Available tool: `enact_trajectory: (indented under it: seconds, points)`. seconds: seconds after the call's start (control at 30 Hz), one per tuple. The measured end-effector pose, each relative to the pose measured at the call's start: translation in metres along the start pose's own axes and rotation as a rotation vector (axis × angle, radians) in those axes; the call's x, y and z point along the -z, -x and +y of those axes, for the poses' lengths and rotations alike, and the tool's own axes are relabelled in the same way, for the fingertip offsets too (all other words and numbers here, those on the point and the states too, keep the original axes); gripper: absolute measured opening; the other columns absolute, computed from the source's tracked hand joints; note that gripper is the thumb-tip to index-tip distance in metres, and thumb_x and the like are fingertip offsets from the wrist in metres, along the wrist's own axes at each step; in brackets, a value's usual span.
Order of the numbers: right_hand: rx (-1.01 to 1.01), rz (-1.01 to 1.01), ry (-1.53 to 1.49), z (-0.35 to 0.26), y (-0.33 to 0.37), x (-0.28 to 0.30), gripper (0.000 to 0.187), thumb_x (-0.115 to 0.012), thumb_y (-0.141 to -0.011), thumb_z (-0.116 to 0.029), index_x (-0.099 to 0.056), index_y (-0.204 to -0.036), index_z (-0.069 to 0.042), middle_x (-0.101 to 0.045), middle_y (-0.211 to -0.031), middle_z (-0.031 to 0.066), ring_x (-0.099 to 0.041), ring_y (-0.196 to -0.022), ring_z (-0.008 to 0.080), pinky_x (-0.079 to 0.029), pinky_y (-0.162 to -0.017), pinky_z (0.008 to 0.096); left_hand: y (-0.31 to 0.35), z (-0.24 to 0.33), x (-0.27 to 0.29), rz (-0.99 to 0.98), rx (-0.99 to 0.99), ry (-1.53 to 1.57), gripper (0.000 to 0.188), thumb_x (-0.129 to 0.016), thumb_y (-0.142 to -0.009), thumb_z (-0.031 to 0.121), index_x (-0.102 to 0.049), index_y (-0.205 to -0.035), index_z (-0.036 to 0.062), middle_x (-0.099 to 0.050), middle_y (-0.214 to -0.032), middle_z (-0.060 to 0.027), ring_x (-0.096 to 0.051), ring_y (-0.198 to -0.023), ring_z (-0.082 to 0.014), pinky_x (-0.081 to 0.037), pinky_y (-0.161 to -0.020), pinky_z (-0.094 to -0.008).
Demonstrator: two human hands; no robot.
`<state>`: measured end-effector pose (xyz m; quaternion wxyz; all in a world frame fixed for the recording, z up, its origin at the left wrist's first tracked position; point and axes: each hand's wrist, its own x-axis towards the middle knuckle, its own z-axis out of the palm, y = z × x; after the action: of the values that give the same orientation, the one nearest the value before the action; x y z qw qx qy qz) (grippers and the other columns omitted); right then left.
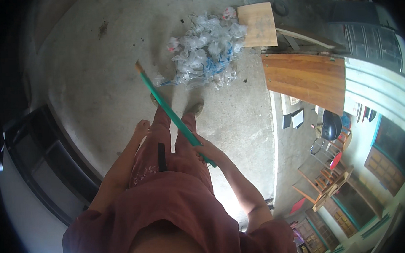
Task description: The person sweeps the floor using a broom, walks around while sweeping debris, and finishes by standing up and showing their hands.
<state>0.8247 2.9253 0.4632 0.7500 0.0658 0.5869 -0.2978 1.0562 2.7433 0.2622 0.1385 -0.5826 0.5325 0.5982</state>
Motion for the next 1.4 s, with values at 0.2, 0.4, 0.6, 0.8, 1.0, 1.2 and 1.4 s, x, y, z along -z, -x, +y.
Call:
enact_trajectory:
  seconds: [0.2, 0.4, 0.6, 0.8, 1.0, 1.2, 1.4]
  points:
    - [0.012, 0.075, 0.088, 0.040, -0.028, 0.051, 0.059, -0.051, -0.076, -0.017, -0.025, -0.129, -0.022, -0.044, -0.059, 0.0004, -0.042, -0.043, 0.0078, -0.037, -0.036, 0.0214, 0.017, 0.037, -0.002, -0.026, -0.019, -0.035, 0.029, -0.047, -0.080, 0.024, -0.053, -0.094, -0.0006, -0.058, -0.076, -0.0094, -0.058, -0.058, -0.0157, -0.048, -0.055, -0.0267]
    - [0.012, 0.316, 0.061, 0.032, 0.009, 0.109, 0.061, -0.052, -0.075, -0.012, -0.024, -0.130, -0.017, -0.043, -0.054, 0.0009, -0.041, -0.042, 0.0081, -0.034, -0.036, 0.0232, 0.009, 0.007, -0.009, -0.065, 0.033, -0.038, 0.034, -0.044, -0.080, 0.027, -0.049, -0.101, 0.0006, -0.057, -0.082, -0.0116, -0.059, -0.060, -0.0164, -0.045, -0.049, -0.0248]
    - [0.067, 0.559, 0.158, 0.047, 0.055, 0.104, 0.061, -0.049, -0.077, -0.011, -0.021, -0.131, -0.019, -0.042, -0.055, 0.0007, -0.040, -0.042, 0.0081, -0.035, -0.036, 0.0234, 0.023, 0.016, -0.027, -0.046, 0.012, -0.046, 0.027, -0.046, -0.080, 0.023, -0.053, -0.092, 0.0001, -0.057, -0.073, -0.0085, -0.057, -0.058, -0.0150, -0.048, -0.054, -0.0259]
    - [-0.030, 0.472, 0.135, 0.075, 0.102, 0.085, 0.062, -0.049, -0.076, -0.011, -0.020, -0.131, -0.017, -0.045, -0.057, 0.0021, -0.043, -0.045, 0.0094, -0.037, -0.039, 0.0247, 0.015, -0.002, -0.041, -0.045, -0.003, -0.098, 0.026, -0.046, -0.080, 0.023, -0.053, -0.092, 0.0005, -0.057, -0.074, -0.0081, -0.057, -0.058, -0.0153, -0.048, -0.055, -0.0262]
    - [-0.079, 0.364, 0.210, 0.114, 0.098, 0.121, 0.060, -0.050, -0.074, -0.010, -0.026, -0.128, -0.019, -0.046, -0.057, 0.0033, -0.044, -0.045, 0.0102, -0.038, -0.038, 0.0256, 0.026, 0.030, -0.060, -0.071, -0.059, -0.123, 0.028, -0.046, -0.081, 0.024, -0.053, -0.093, -0.0005, -0.057, -0.077, -0.0088, -0.057, -0.060, -0.0159, -0.048, -0.056, -0.0266]
    - [-0.068, 0.473, 0.488, 0.123, 0.089, 0.183, 0.060, -0.050, -0.068, -0.014, -0.032, -0.125, -0.021, -0.054, -0.062, 0.0067, -0.050, -0.046, 0.0123, -0.043, -0.042, 0.0269, 0.027, 0.030, -0.068, -0.079, -0.095, -0.083, 0.029, -0.046, -0.081, 0.024, -0.053, -0.092, -0.0014, -0.057, -0.075, -0.0098, -0.058, -0.061, -0.0159, -0.049, -0.054, -0.0263]
    - [-0.092, 0.611, 0.566, 0.121, 0.117, 0.167, 0.061, -0.048, -0.070, -0.020, -0.026, -0.127, -0.024, -0.055, -0.062, 0.0105, -0.053, -0.047, 0.0195, -0.044, -0.045, 0.0316, 0.013, -0.003, -0.070, -0.056, -0.094, -0.099, 0.030, -0.047, -0.080, 0.024, -0.053, -0.092, -0.0021, -0.057, -0.073, -0.0097, -0.058, -0.058, -0.0167, -0.050, -0.054, -0.0268]
